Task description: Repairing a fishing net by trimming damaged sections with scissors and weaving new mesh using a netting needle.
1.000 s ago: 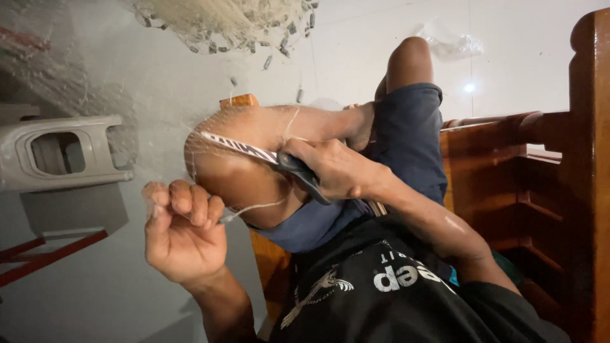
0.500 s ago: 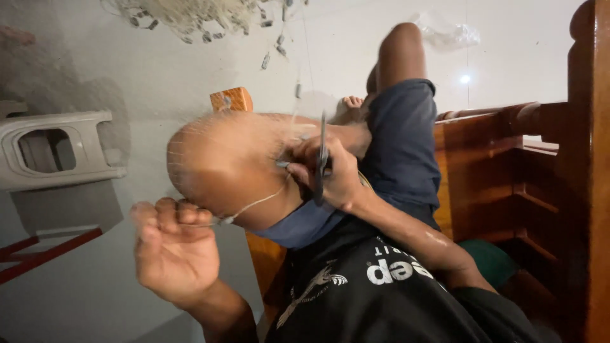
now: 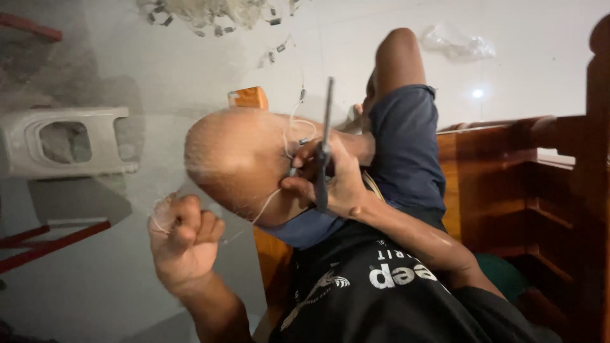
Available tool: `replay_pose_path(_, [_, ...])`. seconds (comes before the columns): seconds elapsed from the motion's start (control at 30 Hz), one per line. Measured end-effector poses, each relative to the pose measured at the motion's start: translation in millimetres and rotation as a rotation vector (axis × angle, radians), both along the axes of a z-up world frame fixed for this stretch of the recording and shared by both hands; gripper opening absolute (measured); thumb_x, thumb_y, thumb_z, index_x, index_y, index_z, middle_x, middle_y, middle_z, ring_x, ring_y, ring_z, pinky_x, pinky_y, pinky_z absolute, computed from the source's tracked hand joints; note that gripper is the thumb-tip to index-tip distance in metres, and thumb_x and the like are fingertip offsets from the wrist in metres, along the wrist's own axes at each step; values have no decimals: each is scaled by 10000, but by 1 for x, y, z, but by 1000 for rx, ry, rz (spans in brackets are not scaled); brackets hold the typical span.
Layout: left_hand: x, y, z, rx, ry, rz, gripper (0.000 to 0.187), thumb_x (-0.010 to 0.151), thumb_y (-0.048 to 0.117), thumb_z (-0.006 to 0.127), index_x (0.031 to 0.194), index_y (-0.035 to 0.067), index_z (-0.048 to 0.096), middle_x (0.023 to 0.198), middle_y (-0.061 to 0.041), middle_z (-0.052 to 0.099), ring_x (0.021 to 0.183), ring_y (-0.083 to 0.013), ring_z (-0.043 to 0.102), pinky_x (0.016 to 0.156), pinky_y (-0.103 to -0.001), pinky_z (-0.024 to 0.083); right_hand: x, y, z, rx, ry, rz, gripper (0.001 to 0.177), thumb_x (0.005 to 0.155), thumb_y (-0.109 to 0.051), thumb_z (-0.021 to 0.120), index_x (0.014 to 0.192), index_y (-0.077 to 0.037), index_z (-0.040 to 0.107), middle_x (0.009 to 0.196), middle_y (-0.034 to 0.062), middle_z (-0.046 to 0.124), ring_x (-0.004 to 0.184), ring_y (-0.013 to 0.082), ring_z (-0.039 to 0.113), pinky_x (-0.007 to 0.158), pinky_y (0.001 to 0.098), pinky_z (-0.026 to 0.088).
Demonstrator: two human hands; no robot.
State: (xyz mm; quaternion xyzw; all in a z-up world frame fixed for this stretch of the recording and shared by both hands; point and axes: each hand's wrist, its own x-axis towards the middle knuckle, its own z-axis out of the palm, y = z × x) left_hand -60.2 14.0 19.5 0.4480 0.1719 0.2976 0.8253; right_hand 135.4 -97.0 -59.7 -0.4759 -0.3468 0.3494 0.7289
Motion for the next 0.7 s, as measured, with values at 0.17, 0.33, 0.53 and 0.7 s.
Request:
replay_pose_path(0.17, [36,-4,17,132,-216,223,241,839,293,669,721,171,498,817,40,379,682,-89,282,612,-219,270,-1,-1,-6,-103,-158,-103,426,726,-207,820,972,-106,488,898,-7,665,665,66,661,632,202,553])
replay_pose_path(0.33, [15,12,0,-28,-411,146,138,927,113,659,906,97,523,1106,-65,503,890,-169,461,739,-255,438,3,-1,3,-78,-401,-97,290,789,-247,768,956,-139,556,802,-8,628,633,80,616,604,227,494])
replay_pose_path(0.53, [19,26,25,31,-164,15,206,862,120,631,933,163,443,687,56,305,526,-54,218,455,-181,206,5,-22,-1,-105,-601,160,499,835,-355,697,1183,-95,453,1170,112,532,1045,251,583,848,336,499])
replay_pose_path(0.7, [19,35,36,132,-169,10,71,899,200,634,968,191,623,628,82,326,574,-63,328,533,-206,304,-7,-29,14,-16,-503,190,272,792,-187,756,967,-142,552,917,36,633,808,186,668,754,280,537])
